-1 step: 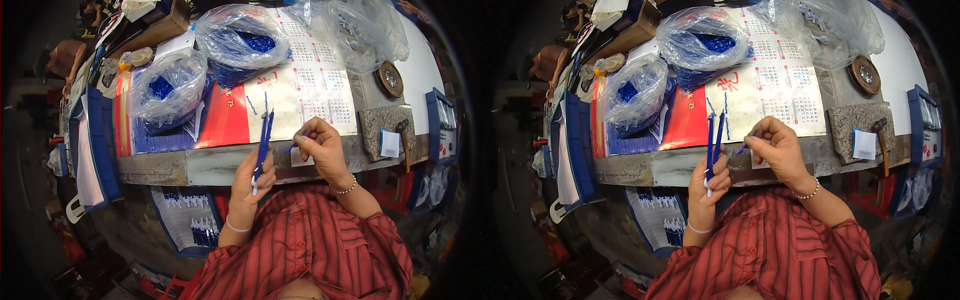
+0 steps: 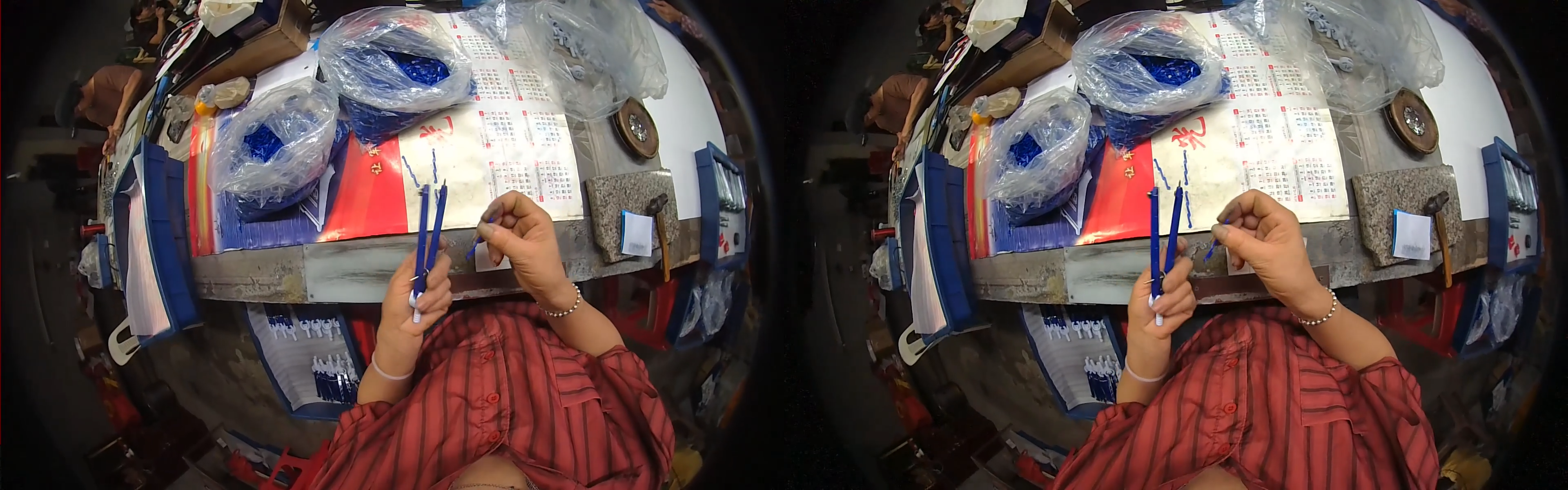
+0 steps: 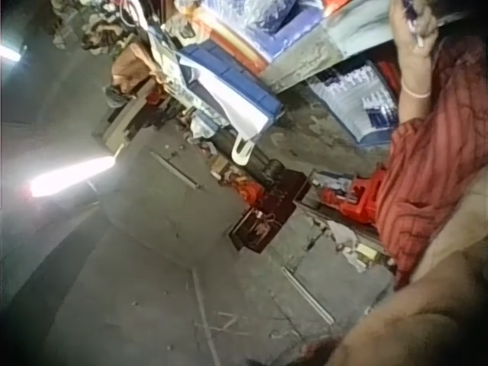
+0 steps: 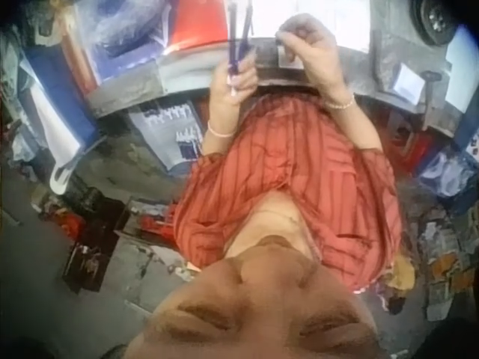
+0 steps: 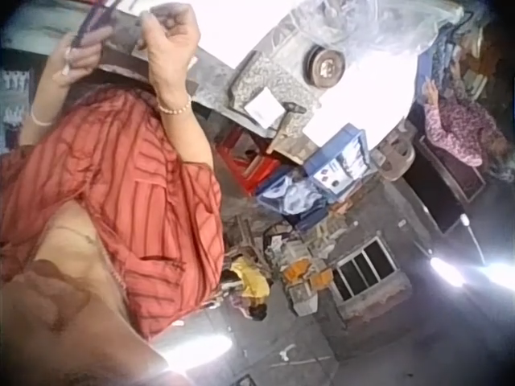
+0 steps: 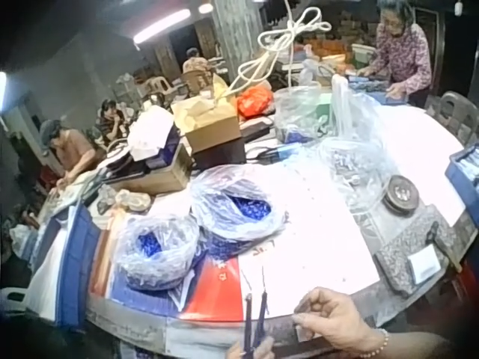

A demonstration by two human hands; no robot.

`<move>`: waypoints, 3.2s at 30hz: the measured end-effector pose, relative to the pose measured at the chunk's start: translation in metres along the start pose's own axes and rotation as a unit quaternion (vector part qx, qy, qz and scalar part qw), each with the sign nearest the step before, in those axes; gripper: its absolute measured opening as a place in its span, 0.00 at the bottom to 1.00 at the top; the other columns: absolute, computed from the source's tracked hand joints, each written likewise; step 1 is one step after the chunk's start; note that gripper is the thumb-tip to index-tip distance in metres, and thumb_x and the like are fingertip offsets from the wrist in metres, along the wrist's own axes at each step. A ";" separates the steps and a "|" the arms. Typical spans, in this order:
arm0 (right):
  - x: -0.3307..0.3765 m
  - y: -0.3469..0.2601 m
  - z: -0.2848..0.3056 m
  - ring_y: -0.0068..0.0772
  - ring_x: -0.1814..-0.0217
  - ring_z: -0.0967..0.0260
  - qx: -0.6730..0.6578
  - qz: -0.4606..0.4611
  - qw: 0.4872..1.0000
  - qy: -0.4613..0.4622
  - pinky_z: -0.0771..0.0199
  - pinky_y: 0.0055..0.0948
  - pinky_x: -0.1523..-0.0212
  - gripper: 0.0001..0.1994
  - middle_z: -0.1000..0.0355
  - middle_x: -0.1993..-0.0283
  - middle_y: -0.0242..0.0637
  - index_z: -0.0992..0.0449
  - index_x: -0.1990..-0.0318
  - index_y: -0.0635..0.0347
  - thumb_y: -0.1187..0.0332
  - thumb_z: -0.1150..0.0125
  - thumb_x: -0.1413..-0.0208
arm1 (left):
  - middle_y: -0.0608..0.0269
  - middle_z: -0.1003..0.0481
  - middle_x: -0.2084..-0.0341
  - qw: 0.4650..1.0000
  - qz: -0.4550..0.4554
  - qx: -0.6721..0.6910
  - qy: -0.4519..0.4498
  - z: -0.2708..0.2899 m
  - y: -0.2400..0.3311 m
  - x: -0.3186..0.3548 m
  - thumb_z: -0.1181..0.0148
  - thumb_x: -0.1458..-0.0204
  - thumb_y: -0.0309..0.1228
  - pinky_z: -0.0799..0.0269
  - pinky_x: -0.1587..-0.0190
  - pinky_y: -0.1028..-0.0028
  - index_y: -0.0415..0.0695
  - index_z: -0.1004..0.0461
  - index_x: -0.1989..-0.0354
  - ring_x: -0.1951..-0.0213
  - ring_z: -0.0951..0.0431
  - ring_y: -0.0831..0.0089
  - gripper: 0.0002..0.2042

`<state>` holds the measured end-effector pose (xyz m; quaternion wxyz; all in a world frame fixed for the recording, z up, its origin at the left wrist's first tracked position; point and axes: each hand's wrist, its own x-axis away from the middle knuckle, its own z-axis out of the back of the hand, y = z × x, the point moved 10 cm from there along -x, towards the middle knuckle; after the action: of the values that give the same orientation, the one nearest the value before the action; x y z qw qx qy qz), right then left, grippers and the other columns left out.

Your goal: The user is manual assembling white plastic components onto blue plastic stems using assembly nippers at a workstation.

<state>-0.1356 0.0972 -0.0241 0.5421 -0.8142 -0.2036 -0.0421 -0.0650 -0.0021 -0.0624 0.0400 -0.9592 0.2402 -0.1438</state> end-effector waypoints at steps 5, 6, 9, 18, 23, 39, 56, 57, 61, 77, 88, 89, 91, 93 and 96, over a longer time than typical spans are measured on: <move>0.004 0.005 -0.008 0.13 0.80 0.39 -0.032 -0.017 0.999 -0.037 0.39 0.13 0.81 0.07 0.34 0.73 0.28 0.33 0.65 0.63 0.76 0.40 0.49 | 0.63 0.38 0.84 0.995 0.062 0.058 -0.052 -0.012 -0.024 0.002 0.65 0.37 0.35 0.51 0.91 0.83 0.39 0.37 0.54 0.94 0.43 0.82 0.14; 0.005 0.006 -0.010 0.13 0.80 0.39 -0.036 -0.021 0.998 -0.043 0.39 0.13 0.81 0.07 0.34 0.74 0.28 0.33 0.65 0.62 0.76 0.40 0.49 | 0.63 0.38 0.84 0.995 0.062 0.058 -0.051 -0.012 -0.025 0.003 0.65 0.37 0.35 0.51 0.91 0.83 0.39 0.37 0.54 0.94 0.43 0.82 0.14; 0.008 0.008 -0.013 0.12 0.80 0.39 -0.037 -0.024 0.998 -0.054 0.39 0.12 0.81 0.08 0.33 0.74 0.29 0.34 0.67 0.62 0.75 0.39 0.49 | 0.63 0.38 0.83 0.995 0.075 0.063 -0.032 -0.009 -0.032 0.006 0.66 0.36 0.36 0.52 0.92 0.83 0.39 0.37 0.54 0.94 0.43 0.82 0.14; 0.012 0.010 -0.019 0.14 0.78 0.36 0.016 -0.022 0.997 -0.069 0.37 0.13 0.80 0.08 0.33 0.73 0.30 0.35 0.67 0.62 0.75 0.40 0.48 | 0.69 0.47 0.99 0.980 0.182 0.076 -0.028 -0.009 -0.059 0.012 0.65 0.39 0.49 0.54 0.92 0.83 0.44 0.42 0.84 0.95 0.48 0.82 0.25; 0.014 0.013 -0.021 0.14 0.77 0.35 0.009 -0.037 0.997 -0.072 0.36 0.12 0.80 0.08 0.32 0.72 0.31 0.35 0.66 0.62 0.75 0.40 0.48 | 0.67 0.43 0.95 0.966 0.198 0.105 -0.127 -0.020 -0.060 0.014 0.68 0.37 0.46 0.54 0.92 0.83 0.39 0.36 0.77 0.95 0.47 0.82 0.25; 0.016 0.009 -0.020 0.16 0.76 0.34 0.009 -0.020 0.997 -0.080 0.36 0.13 0.79 0.07 0.32 0.70 0.33 0.34 0.62 0.65 0.77 0.44 0.46 | 0.64 0.39 0.86 0.984 0.138 0.088 -0.072 -0.012 -0.048 0.011 0.68 0.36 0.42 0.53 0.92 0.84 0.38 0.39 0.52 0.94 0.44 0.84 0.19; 0.017 -0.002 -0.024 0.16 0.70 0.31 0.145 0.089 0.983 -0.070 0.32 0.15 0.70 0.08 0.32 0.67 0.31 0.33 0.60 0.66 0.78 0.44 0.46 | 0.66 0.39 0.86 0.991 0.107 0.064 -0.040 -0.009 -0.046 0.010 0.62 0.37 0.39 0.50 0.90 0.83 0.41 0.39 0.61 0.94 0.43 0.82 0.13; 0.017 0.003 -0.024 0.15 0.71 0.33 0.112 0.076 0.989 -0.065 0.34 0.13 0.72 0.09 0.33 0.67 0.30 0.34 0.58 0.64 0.78 0.44 0.46 | 0.66 0.39 0.86 0.991 0.107 0.064 -0.040 -0.010 -0.047 0.010 0.62 0.37 0.39 0.50 0.90 0.83 0.41 0.39 0.61 0.94 0.43 0.82 0.13; 0.017 0.016 -0.026 0.15 0.72 0.34 0.033 0.029 0.997 -0.064 0.36 0.12 0.75 0.13 0.33 0.65 0.32 0.38 0.53 0.62 0.76 0.45 0.45 | 0.67 0.38 0.85 0.996 0.082 0.023 0.009 0.004 -0.044 0.010 0.59 0.38 0.39 0.48 0.89 0.83 0.42 0.37 0.63 0.91 0.40 0.83 0.12; 0.034 0.038 -0.020 0.16 0.67 0.34 0.037 -0.110 0.990 -0.086 0.30 0.18 0.68 0.08 0.30 0.67 0.30 0.30 0.61 0.65 0.75 0.41 0.48 | 0.62 0.26 0.73 0.788 -0.216 -0.545 0.189 -0.003 0.004 0.035 0.54 0.39 0.32 0.27 0.73 0.81 0.37 0.35 0.61 0.77 0.26 0.80 0.09; 0.029 0.047 -0.018 0.11 0.72 0.36 0.018 -0.122 0.990 -0.061 0.35 0.13 0.73 0.05 0.32 0.71 0.26 0.30 0.65 0.62 0.75 0.40 0.49 | 0.59 0.27 0.71 0.777 -0.191 -0.576 0.167 -0.006 0.000 0.034 0.55 0.42 0.23 0.30 0.74 0.82 0.35 0.38 0.55 0.77 0.28 0.81 0.08; 0.029 0.048 -0.018 0.11 0.72 0.36 0.019 -0.122 0.991 -0.061 0.35 0.13 0.73 0.05 0.32 0.71 0.26 0.30 0.65 0.62 0.75 0.40 0.49 | 0.59 0.27 0.71 0.778 -0.191 -0.575 0.167 -0.008 0.001 0.033 0.55 0.42 0.23 0.30 0.74 0.82 0.35 0.38 0.55 0.77 0.28 0.81 0.08; 0.027 0.049 -0.017 0.11 0.74 0.38 0.014 -0.124 0.991 -0.043 0.37 0.13 0.75 0.05 0.32 0.72 0.26 0.30 0.66 0.62 0.75 0.40 0.49 | 0.58 0.27 0.72 0.814 -0.161 -0.531 0.171 -0.004 -0.002 0.031 0.55 0.42 0.24 0.31 0.75 0.82 0.36 0.38 0.57 0.79 0.28 0.79 0.07; 0.027 0.051 -0.019 0.11 0.75 0.38 0.014 -0.136 0.990 -0.036 0.37 0.13 0.75 0.05 0.32 0.73 0.26 0.30 0.66 0.62 0.75 0.40 0.48 | 0.58 0.27 0.72 0.832 -0.157 -0.505 0.168 0.000 -0.001 0.029 0.56 0.42 0.25 0.32 0.77 0.82 0.36 0.38 0.58 0.80 0.28 0.79 0.07; 0.024 0.053 -0.020 0.11 0.76 0.38 0.013 -0.150 0.988 -0.030 0.38 0.13 0.77 0.04 0.32 0.74 0.26 0.30 0.66 0.62 0.75 0.41 0.48 | 0.57 0.27 0.73 0.863 -0.148 -0.453 0.167 0.005 0.000 0.026 0.56 0.42 0.26 0.33 0.79 0.81 0.38 0.38 0.59 0.82 0.29 0.77 0.06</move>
<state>-0.0909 0.0688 -0.0553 0.5340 -0.7681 -0.3402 -0.0957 -0.0416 -0.0144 -0.0602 -0.4617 -0.8574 0.1371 -0.1811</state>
